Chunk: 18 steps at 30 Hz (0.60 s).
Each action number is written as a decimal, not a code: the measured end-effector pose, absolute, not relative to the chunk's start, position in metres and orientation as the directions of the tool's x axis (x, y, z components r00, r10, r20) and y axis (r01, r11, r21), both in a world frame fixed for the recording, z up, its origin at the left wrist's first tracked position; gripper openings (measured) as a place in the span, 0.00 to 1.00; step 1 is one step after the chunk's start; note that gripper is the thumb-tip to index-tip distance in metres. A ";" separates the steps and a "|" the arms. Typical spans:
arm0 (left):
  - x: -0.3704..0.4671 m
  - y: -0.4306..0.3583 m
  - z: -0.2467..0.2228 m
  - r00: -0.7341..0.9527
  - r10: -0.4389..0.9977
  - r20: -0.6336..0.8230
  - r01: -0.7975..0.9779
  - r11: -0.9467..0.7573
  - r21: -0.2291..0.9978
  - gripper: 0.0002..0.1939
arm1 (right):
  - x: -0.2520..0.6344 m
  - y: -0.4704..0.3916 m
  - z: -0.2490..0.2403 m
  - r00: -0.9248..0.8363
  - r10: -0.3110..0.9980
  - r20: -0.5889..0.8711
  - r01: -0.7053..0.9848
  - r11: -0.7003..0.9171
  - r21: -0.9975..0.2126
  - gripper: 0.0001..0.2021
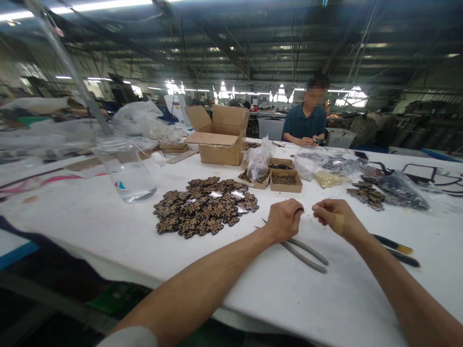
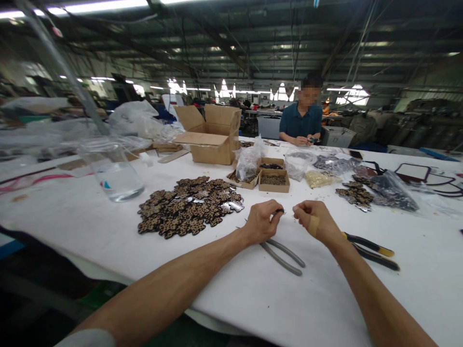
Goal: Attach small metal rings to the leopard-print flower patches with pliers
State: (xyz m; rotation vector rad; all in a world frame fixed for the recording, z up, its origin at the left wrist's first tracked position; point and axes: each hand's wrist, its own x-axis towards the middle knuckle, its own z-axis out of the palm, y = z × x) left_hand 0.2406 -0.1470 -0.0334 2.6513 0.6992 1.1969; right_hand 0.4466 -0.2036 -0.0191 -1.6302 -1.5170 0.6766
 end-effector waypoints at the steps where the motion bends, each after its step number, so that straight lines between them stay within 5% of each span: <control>1: 0.240 -0.146 -0.033 0.568 0.473 0.674 0.351 -0.879 0.321 0.07 | 0.464 -0.208 -0.014 0.116 0.980 0.165 0.666 0.047 -0.745 0.19; 4: 0.237 -0.143 -0.033 0.554 0.479 0.682 0.351 -0.876 0.330 0.07 | 0.519 -0.223 -0.007 0.074 0.992 0.100 0.895 -0.021 -0.445 0.26; 8: 0.235 -0.141 -0.034 0.530 0.490 0.692 0.346 -0.870 0.351 0.06 | 0.570 -0.237 -0.018 0.197 0.967 -0.163 0.933 -0.236 -0.272 0.30; 13: 0.235 -0.138 -0.034 0.492 0.519 0.699 0.347 -0.854 0.389 0.06 | 0.574 -0.242 -0.019 0.129 0.978 -0.163 0.890 -0.186 -0.417 0.18; 18: 0.234 -0.137 -0.033 0.453 0.558 0.695 0.363 -0.828 0.427 0.06 | 0.569 -0.242 -0.013 0.247 0.969 -0.008 0.621 -0.164 -0.766 0.15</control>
